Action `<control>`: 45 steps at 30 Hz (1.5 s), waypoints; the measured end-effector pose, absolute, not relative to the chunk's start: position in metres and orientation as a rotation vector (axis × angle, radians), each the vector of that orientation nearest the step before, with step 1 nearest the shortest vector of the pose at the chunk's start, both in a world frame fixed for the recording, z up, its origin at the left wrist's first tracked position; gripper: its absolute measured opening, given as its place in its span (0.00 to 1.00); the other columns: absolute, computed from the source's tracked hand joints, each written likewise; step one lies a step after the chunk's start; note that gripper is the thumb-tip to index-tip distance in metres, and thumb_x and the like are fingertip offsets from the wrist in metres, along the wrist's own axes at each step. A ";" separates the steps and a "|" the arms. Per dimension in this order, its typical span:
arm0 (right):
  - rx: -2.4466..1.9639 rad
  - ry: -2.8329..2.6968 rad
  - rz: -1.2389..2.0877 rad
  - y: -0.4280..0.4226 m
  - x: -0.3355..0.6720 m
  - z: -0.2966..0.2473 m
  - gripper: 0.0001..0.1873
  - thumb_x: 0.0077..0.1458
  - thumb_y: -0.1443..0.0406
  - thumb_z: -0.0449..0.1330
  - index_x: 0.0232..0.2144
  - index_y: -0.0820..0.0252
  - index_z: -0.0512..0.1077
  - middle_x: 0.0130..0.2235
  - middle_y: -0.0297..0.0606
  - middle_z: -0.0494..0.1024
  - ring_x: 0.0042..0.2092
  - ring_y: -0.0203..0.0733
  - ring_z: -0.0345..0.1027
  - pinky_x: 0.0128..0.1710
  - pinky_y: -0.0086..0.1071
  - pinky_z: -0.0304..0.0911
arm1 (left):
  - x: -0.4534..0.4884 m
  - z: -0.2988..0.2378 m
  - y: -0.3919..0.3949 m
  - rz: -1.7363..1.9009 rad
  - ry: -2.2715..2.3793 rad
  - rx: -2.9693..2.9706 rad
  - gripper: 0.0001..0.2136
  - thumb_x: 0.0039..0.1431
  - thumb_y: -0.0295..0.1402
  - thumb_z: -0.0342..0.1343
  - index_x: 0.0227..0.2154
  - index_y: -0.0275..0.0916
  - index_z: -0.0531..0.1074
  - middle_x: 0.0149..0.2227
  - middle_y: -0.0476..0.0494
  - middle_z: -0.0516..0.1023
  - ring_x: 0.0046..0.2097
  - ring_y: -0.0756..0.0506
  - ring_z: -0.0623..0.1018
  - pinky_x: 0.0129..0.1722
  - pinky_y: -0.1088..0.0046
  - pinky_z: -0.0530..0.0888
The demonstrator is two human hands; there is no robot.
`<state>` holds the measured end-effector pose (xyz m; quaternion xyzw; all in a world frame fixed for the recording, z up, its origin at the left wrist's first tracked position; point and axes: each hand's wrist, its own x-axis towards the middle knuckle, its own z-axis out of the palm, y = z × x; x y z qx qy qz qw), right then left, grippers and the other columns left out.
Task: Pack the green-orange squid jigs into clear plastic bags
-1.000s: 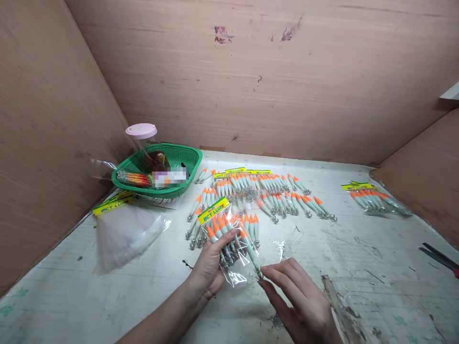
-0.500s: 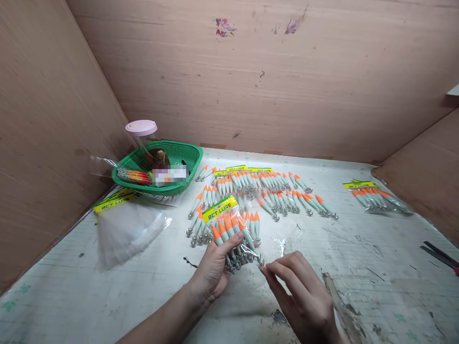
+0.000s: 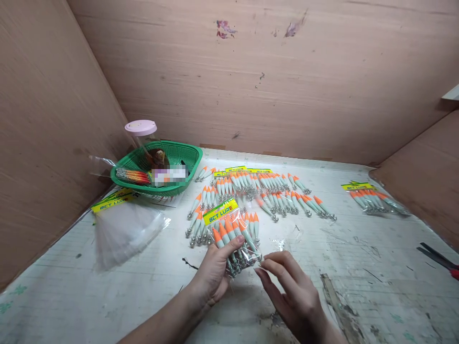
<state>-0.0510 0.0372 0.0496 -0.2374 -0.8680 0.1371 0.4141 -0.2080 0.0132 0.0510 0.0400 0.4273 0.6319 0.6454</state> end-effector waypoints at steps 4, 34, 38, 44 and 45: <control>-0.557 -2.218 0.408 0.042 -0.042 0.054 0.13 0.55 0.78 0.53 0.40 0.61 0.66 0.33 0.40 0.69 0.33 0.36 0.67 0.32 0.27 0.67 | -0.208 0.050 0.013 1.412 0.958 0.108 0.18 0.44 0.32 0.67 0.39 0.31 0.74 0.34 0.38 0.81 0.35 0.44 0.80 0.40 0.67 0.76; -0.858 -1.782 0.671 0.177 -0.053 0.075 0.08 0.60 0.61 0.54 0.31 0.60 0.64 0.25 0.30 0.69 0.27 0.33 0.67 0.29 0.29 0.65 | -0.264 0.100 0.000 1.240 1.315 0.806 0.25 0.45 0.39 0.65 0.48 0.41 0.70 0.52 0.33 0.73 0.50 0.36 0.75 0.46 0.62 0.72; -0.963 -1.790 0.659 0.232 -0.059 0.047 0.11 0.61 0.60 0.53 0.39 0.64 0.67 0.33 0.33 0.72 0.30 0.32 0.68 0.30 0.30 0.67 | -0.335 0.098 -0.019 1.180 2.181 1.030 0.23 0.37 0.39 0.67 0.40 0.38 0.73 0.55 0.33 0.70 0.60 0.31 0.63 0.61 0.56 0.54; -1.119 -1.949 0.596 0.252 -0.053 0.016 0.14 0.60 0.60 0.56 0.46 0.62 0.68 0.45 0.39 0.72 0.41 0.38 0.70 0.39 0.37 0.69 | -0.417 0.062 -0.047 0.983 2.832 0.419 0.25 0.34 0.49 0.64 0.32 0.37 0.68 0.52 0.28 0.67 0.60 0.15 0.52 0.52 0.38 0.55; -1.129 -1.976 0.577 0.253 -0.051 0.016 0.14 0.60 0.60 0.56 0.45 0.62 0.68 0.44 0.39 0.72 0.40 0.38 0.70 0.39 0.37 0.68 | -0.425 0.058 -0.050 0.996 2.809 0.398 0.23 0.34 0.49 0.63 0.30 0.38 0.68 0.49 0.29 0.70 0.59 0.16 0.55 0.51 0.39 0.57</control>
